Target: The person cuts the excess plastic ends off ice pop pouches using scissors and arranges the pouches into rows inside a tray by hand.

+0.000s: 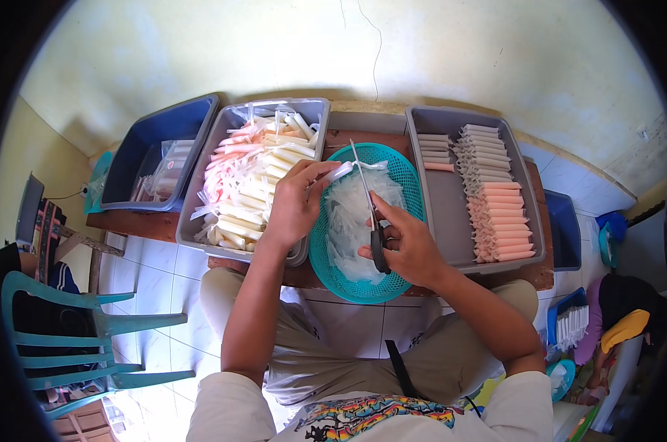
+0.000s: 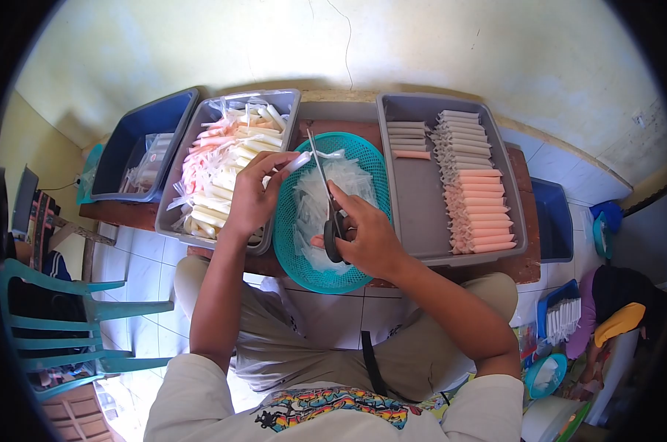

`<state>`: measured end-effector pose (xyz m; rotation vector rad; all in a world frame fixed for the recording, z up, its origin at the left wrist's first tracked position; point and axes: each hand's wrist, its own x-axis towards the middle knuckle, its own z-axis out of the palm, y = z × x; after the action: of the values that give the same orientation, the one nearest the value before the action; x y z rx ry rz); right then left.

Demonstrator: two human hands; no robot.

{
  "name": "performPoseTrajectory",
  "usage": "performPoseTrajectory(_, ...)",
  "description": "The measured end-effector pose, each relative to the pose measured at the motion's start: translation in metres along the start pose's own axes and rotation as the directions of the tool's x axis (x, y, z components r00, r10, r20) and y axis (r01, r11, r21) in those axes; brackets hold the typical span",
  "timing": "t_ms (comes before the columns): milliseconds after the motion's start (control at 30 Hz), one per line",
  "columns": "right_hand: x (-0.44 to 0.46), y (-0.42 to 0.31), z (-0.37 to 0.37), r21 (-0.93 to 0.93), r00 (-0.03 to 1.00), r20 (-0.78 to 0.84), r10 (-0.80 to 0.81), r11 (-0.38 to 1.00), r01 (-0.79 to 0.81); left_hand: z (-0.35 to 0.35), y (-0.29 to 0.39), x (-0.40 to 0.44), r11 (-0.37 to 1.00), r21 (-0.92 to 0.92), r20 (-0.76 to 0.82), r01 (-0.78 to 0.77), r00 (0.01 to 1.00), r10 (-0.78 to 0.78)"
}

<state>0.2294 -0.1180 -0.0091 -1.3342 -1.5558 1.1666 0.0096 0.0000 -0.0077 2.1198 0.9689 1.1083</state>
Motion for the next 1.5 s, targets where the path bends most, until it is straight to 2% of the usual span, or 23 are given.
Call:
performPoseTrajectory(100,0.001,0.003,0.001,-0.017,0.999,-0.001,0.043,0.999,-0.043,0.002,-0.002,0.0,0.998,0.023,-0.021,-0.063,0.998,0.064)
performPoseTrajectory(167,0.002,0.015,0.004,-0.012,0.995,-0.047,-0.085,0.996,0.084,0.003,-0.003,-0.001,0.998,0.024,-0.016,-0.057,0.998,0.057)
performPoseTrajectory(200,0.002,0.016,0.005,-0.012,0.995,-0.048,-0.085,0.996,0.084,0.003,-0.004,-0.001,0.998,0.025,-0.012,-0.05,0.999,0.05)
performPoseTrajectory(400,0.001,0.018,0.005,0.093,0.997,-0.04,-0.062,0.994,0.065,0.004,-0.005,-0.001,0.997,0.043,-0.022,-0.071,0.997,0.072)
performPoseTrajectory(433,0.0,0.014,0.004,0.124,1.0,-0.001,0.009,0.992,-0.009,0.004,-0.006,-0.001,0.996,0.043,-0.021,-0.072,0.997,0.073)
performPoseTrajectory(467,-0.001,0.012,0.004,0.152,0.996,0.041,0.079,0.985,-0.084,0.004,-0.006,-0.001,0.998,0.04,-0.019,-0.058,0.998,0.059)
performPoseTrajectory(567,-0.002,0.01,0.006,0.17,0.995,0.032,0.095,0.98,-0.099,0.004,-0.006,-0.001,0.998,0.042,-0.017,-0.047,0.999,0.048)
performPoseTrajectory(633,-0.002,0.013,0.006,0.151,0.998,0.02,0.062,0.987,-0.064,0.003,-0.004,0.0,0.998,0.047,-0.017,-0.051,0.999,0.051)
performPoseTrajectory(700,-0.002,0.013,0.005,0.131,1.0,0.011,0.028,0.991,-0.03,0.0,-0.001,0.001,0.999,0.012,0.014,0.031,0.999,-0.032)
performPoseTrajectory(767,-0.001,0.011,0.003,-0.187,0.999,-0.036,-0.032,0.982,0.025,0.0,0.0,0.002,0.999,-0.033,0.004,0.037,0.999,-0.036)
performPoseTrajectory(800,0.0,0.012,0.003,-0.188,0.999,-0.039,-0.03,0.982,0.022,0.0,0.0,0.003,0.996,-0.078,-0.006,0.041,0.999,-0.042)
performPoseTrajectory(867,0.003,0.021,0.006,-0.41,0.997,-0.027,-0.07,0.911,0.053,0.004,-0.002,0.003,0.986,-0.156,-0.01,0.061,0.998,-0.063)
performPoseTrajectory(900,0.004,0.03,0.01,-0.41,0.997,-0.034,-0.069,0.911,0.049,0.006,-0.003,0.004,0.969,-0.232,-0.014,0.082,0.996,-0.088)
performPoseTrajectory(967,0.003,0.045,0.021,-0.515,0.971,-0.06,-0.23,0.841,0.168,0.01,-0.005,0.004,0.95,-0.297,-0.008,0.096,0.995,-0.103)
performPoseTrajectory(1000,0.003,0.043,0.023,-0.516,0.971,-0.068,-0.228,0.841,0.161,0.011,-0.005,0.004,0.927,-0.357,-0.006,0.112,0.993,-0.122)
performPoseTrajectory(1033,0.003,0.04,0.024,-0.529,0.983,-0.046,-0.176,0.839,0.125,0.012,-0.004,0.005,0.926,-0.36,0.001,0.109,0.993,-0.117)
performPoseTrajectory(1100,0.005,0.033,0.027,-0.544,0.992,-0.034,-0.122,0.835,0.084,0.015,-0.003,0.006,0.867,-0.456,0.031,0.198,0.978,-0.207)
performPoseTrajectory(1167,0.01,0.026,0.028,-0.665,0.999,0.031,0.038,0.747,-0.008,0.018,-0.004,0.006,0.865,-0.472,0.031,0.167,0.984,-0.173)
performPoseTrajectory(1500,0.019,0.06,0.044,-0.79,1.0,-0.017,-0.006,0.613,-0.01,0.027,-0.008,0.001,0.831,-0.536,0.044,0.147,0.988,-0.146)
